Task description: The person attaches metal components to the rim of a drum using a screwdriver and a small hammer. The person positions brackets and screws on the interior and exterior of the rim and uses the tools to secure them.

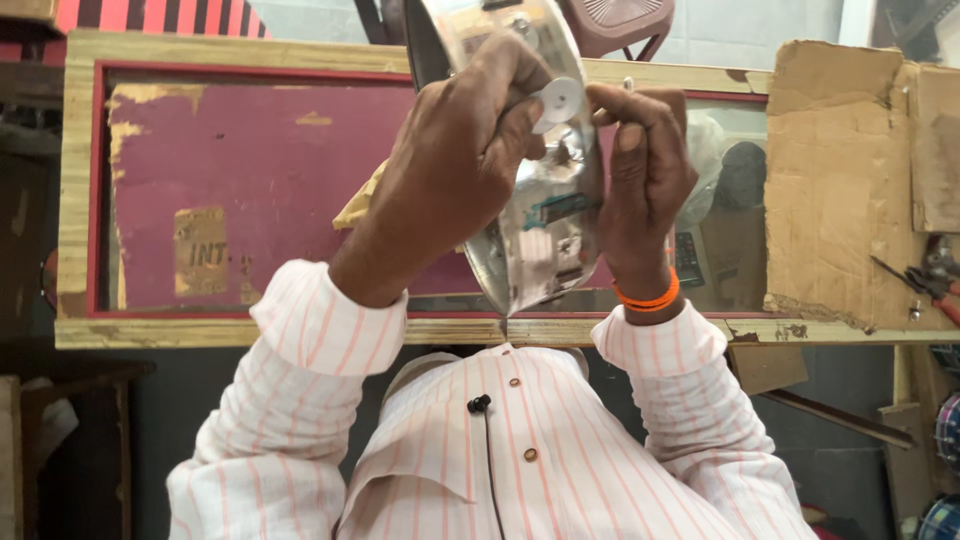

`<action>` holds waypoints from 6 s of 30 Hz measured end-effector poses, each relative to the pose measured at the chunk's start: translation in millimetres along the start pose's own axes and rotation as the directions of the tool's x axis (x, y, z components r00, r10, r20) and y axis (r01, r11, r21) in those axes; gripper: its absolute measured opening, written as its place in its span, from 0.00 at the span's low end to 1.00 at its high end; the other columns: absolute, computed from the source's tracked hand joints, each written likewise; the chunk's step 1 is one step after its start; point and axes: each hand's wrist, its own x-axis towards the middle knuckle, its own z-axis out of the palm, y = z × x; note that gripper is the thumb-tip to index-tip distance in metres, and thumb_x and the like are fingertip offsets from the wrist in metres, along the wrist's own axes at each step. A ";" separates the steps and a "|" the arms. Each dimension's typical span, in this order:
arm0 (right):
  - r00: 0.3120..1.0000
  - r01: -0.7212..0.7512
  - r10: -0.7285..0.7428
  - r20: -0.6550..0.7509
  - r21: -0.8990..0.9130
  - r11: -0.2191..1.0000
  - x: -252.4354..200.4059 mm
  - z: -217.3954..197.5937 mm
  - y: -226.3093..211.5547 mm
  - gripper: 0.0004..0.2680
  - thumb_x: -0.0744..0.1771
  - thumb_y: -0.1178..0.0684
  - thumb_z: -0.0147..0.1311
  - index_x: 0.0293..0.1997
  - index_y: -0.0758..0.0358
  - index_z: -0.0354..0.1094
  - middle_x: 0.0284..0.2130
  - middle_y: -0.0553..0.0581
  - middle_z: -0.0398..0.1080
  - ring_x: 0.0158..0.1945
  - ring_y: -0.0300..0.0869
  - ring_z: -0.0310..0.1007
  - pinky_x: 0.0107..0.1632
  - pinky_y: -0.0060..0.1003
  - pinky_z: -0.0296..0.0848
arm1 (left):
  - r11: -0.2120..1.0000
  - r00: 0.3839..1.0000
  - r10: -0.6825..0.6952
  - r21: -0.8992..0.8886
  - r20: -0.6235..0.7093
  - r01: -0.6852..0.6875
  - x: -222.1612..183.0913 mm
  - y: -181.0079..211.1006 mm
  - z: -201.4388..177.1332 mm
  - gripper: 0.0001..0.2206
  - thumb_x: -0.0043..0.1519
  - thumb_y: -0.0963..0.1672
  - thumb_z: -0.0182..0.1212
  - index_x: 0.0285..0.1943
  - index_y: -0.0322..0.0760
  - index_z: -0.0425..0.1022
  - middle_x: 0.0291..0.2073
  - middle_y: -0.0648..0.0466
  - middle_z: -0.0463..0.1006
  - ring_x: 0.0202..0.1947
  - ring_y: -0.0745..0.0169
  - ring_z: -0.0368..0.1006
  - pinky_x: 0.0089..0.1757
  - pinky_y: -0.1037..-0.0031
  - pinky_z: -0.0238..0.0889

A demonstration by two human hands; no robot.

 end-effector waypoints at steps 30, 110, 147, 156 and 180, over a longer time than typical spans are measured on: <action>0.974 0.162 -0.141 -0.180 0.110 0.981 7.6 36.8 -2.6 0.08 0.78 0.63 0.49 0.67 0.70 0.64 0.53 0.67 0.76 0.43 0.41 0.77 0.46 0.31 0.78 | 0.978 0.999 0.001 -0.207 -0.049 -0.011 -1.4 -30.5 -11.6 0.03 0.74 0.39 0.54 0.50 0.29 0.67 0.39 0.51 0.81 0.45 0.68 0.83 0.46 0.73 0.75; 0.972 0.223 -0.180 0.153 -0.334 0.916 38.6 39.5 -38.6 0.10 0.72 0.63 0.64 0.61 0.63 0.74 0.36 0.54 0.67 0.39 0.37 0.65 0.43 0.31 0.69 | 0.954 0.971 -0.009 -0.291 -0.240 -0.064 -4.7 -31.0 -15.1 0.08 0.67 0.38 0.64 0.54 0.33 0.78 0.36 0.55 0.86 0.37 0.78 0.82 0.39 0.81 0.75; 0.862 0.250 0.152 0.483 -0.668 0.700 17.9 -64.9 -103.2 0.09 0.68 0.65 0.61 0.53 0.64 0.74 0.39 0.60 0.70 0.38 0.47 0.75 0.41 0.39 0.74 | 0.957 0.985 -0.069 -0.289 -0.161 0.019 -68.4 -48.3 98.2 0.13 0.68 0.42 0.64 0.34 0.33 0.64 0.24 0.54 0.61 0.25 0.68 0.57 0.29 0.70 0.54; 0.887 0.332 0.161 0.433 -0.840 0.430 2.4 -53.3 -97.6 0.09 0.70 0.60 0.65 0.55 0.61 0.76 0.39 0.57 0.72 0.34 0.45 0.76 0.35 0.39 0.75 | 0.953 0.982 -0.063 -0.302 -0.176 0.007 -66.3 -46.1 105.7 0.12 0.68 0.41 0.64 0.35 0.32 0.65 0.25 0.54 0.61 0.25 0.68 0.57 0.30 0.71 0.54; 0.935 0.251 -0.090 0.343 -0.459 0.852 12.1 -41.1 -54.8 0.10 0.69 0.67 0.65 0.55 0.63 0.76 0.41 0.55 0.75 0.42 0.38 0.78 0.41 0.29 0.78 | 0.895 0.948 -0.180 -0.443 -0.262 0.048 -66.6 -52.6 80.5 0.14 0.71 0.42 0.63 0.34 0.34 0.65 0.28 0.63 0.60 0.31 0.77 0.53 0.32 0.78 0.53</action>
